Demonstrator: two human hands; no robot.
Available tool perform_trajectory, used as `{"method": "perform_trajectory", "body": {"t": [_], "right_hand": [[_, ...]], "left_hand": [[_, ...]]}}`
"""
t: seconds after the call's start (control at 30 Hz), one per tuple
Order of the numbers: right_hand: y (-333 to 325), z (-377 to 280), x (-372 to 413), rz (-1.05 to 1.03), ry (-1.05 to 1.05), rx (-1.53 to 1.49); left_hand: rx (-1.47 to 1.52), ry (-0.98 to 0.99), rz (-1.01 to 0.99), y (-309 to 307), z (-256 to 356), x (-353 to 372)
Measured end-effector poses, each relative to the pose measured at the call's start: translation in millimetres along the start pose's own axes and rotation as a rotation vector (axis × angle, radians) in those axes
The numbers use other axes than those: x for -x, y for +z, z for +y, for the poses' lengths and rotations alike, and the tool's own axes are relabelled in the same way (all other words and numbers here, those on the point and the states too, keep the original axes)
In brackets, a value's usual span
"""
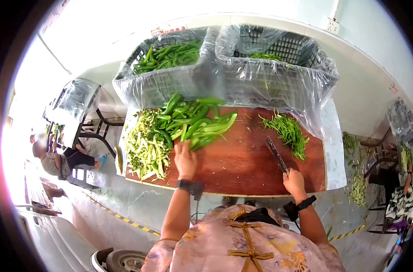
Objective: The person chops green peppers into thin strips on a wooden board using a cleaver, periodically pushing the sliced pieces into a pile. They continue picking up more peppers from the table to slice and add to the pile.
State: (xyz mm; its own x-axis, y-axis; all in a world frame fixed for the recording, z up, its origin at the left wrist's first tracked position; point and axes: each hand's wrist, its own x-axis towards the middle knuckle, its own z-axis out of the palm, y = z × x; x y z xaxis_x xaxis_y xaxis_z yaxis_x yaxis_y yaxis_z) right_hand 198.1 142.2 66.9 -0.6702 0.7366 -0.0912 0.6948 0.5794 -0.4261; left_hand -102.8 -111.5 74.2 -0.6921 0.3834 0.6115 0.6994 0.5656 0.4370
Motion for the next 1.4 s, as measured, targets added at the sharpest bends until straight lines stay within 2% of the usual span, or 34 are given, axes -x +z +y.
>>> {"method": "perform_trajectory", "body": {"t": [0.07, 0.13, 0.2, 0.27, 0.3, 0.37, 0.47, 0.5, 0.57, 0.67, 0.8, 0.87, 1.0, 1.07, 1.2, 1.27, 1.3, 1.37, 1.4], "right_hand": [[0.6, -0.5, 0.1, 0.006, -0.004, -0.009], [3.2, 1.3, -0.3, 0.007, -0.038, 0.005], [0.2, -2.1, 1.9, 0.004, -0.022, 0.011], [-2.0, -6.1, 2.9, 0.004, -0.002, 0.017], [-2.6, -6.9, 3.4, 0.0, 0.001, 0.007], [-1.9, -4.6, 3.9, -0.003, 0.015, -0.005], [2.9, -0.1, 2.3, 0.01, -0.002, -0.004], [3.0, -0.5, 2.5, 0.014, 0.004, -0.015], [4.8, 0.6, 3.4, 0.019, 0.019, -0.027], [8.6, 3.0, 3.7, 0.024, 0.033, -0.027], [7.2, 0.4, 4.0, 0.046, -0.03, -0.035], [8.2, 0.6, 4.5, 0.037, -0.021, -0.019], [7.7, -0.4, 4.5, 0.017, 0.012, -0.001], [7.3, -1.6, 4.5, 0.012, 0.018, 0.0], [5.9, -5.1, 3.7, -0.004, 0.068, 0.01], [4.5, -5.3, 5.1, -0.01, 0.083, 0.013], [4.0, -5.4, 5.8, 0.012, 0.054, 0.004], [4.0, -5.0, 5.8, 0.035, 0.027, -0.005], [4.3, -4.4, 5.6, 0.034, 0.028, -0.016]], "left_hand": [[0.045, -0.008, -0.115, 11.9, 29.0, -6.5], [0.02, 0.13, -0.265, 12.7, 69.7, -13.1], [0.079, 0.223, -0.525, 50.9, 69.3, 2.7], [0.258, 0.457, -0.496, 78.6, 83.5, 28.6], [0.264, 0.464, -0.502, 80.6, 93.5, 36.0], [0.507, 0.536, -0.793, 82.6, 107.7, 47.5], [0.658, 0.505, -0.895, 88.3, 113.4, 52.3], [0.661, 0.512, -0.902, 94.1, 110.8, 54.2], [0.391, 0.644, -0.722, 105.3, 103.0, 56.0], [0.263, 0.761, -0.66, 82.9, 120.4, 36.9], [0.233, 0.887, -0.72, 98.3, 122.9, 38.6], [0.285, 1.039, -0.661, 97.4, 123.2, 38.6], [0.254, 1.054, -0.654, 112.6, 120.2, 43.6], [0.229, 1.16, -0.642, 115.8, 117.9, 37.5], [0.371, 1.018, -0.684, 106.7, 119.9, 29.6], [0.39, 0.894, -0.833, 109.4, 117.5, 30.2], [0.39, 0.895, -0.835, 116.9, 112.6, 33.1], [0.586, 0.726, -0.959, 134.5, 102.4, 39.2], [0.587, 0.727, -0.96, 134.6, 103.2, 37.9]]}}
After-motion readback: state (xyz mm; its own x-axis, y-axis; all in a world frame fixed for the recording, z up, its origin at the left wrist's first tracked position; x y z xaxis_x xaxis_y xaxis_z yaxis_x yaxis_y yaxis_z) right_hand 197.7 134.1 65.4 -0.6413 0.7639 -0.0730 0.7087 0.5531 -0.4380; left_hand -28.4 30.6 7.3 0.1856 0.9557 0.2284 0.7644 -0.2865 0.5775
